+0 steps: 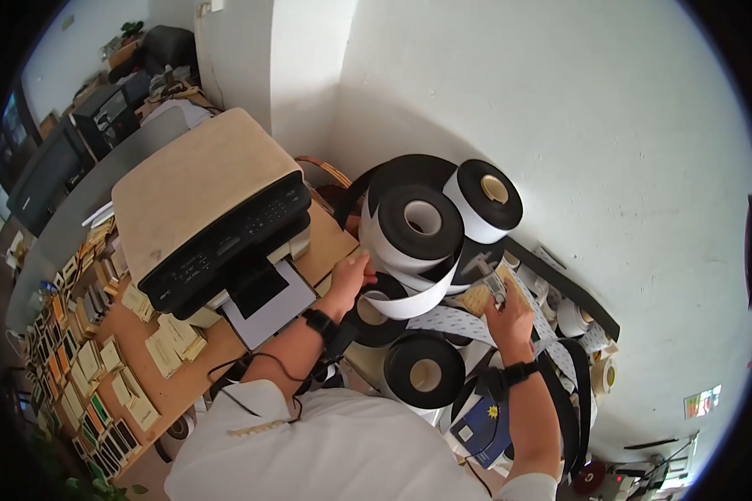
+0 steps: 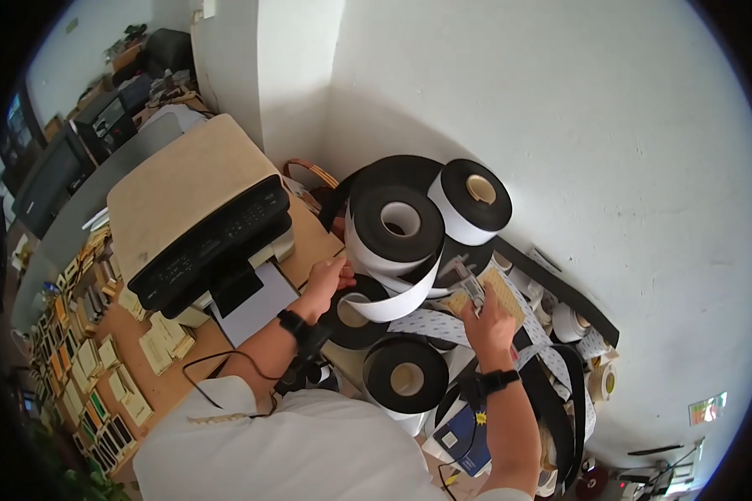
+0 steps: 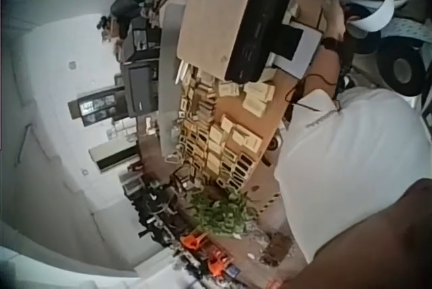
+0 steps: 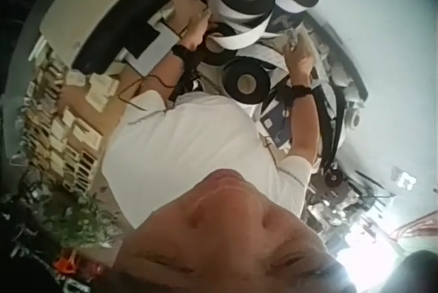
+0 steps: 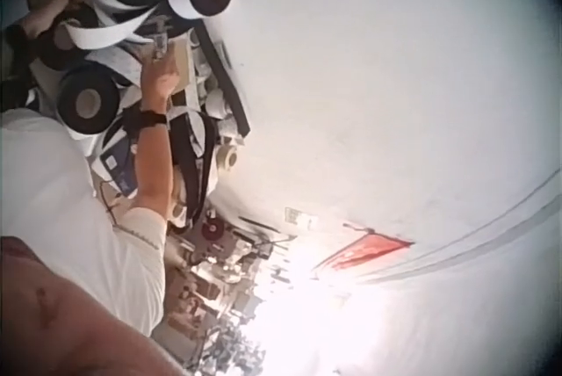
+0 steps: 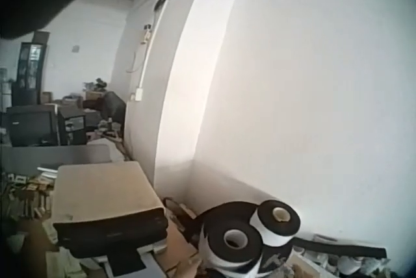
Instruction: The person measures a roll of tape with a caliper, cuts a strip using shears, and peels the backing. They place the strip onto a machine press, operate the machine, and remove the cut piece.
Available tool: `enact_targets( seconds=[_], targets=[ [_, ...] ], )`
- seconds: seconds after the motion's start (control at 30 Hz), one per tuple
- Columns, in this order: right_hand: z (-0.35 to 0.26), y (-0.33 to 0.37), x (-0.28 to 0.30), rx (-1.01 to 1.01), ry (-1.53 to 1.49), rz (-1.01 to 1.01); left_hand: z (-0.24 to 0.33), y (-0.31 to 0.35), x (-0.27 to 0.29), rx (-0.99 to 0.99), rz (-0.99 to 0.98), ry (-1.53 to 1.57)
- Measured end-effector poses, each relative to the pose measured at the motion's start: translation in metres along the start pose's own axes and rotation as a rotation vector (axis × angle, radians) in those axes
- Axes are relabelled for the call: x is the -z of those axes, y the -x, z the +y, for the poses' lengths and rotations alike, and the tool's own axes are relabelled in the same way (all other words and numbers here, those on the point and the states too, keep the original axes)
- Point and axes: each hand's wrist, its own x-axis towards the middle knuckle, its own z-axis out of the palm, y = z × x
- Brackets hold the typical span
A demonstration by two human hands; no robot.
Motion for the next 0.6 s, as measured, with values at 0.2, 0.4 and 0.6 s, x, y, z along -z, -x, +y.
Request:
enact_targets(
  seconds=[0.2,0.4,0.6],
  targets=[
    [0.008,0.028,0.028,-0.423,-0.316,-0.041,0.002,-0.105,0.001,-0.204,0.446,0.008],
    [0.020,0.095,0.062,-0.575,-0.425,-0.097,0.015,-0.159,-0.013,-0.327,1.174,-0.442],
    [0.015,0.137,0.084,-0.707,-0.602,-0.046,0.039,-0.184,0.036,-0.197,0.685,-0.771]
  ],
)
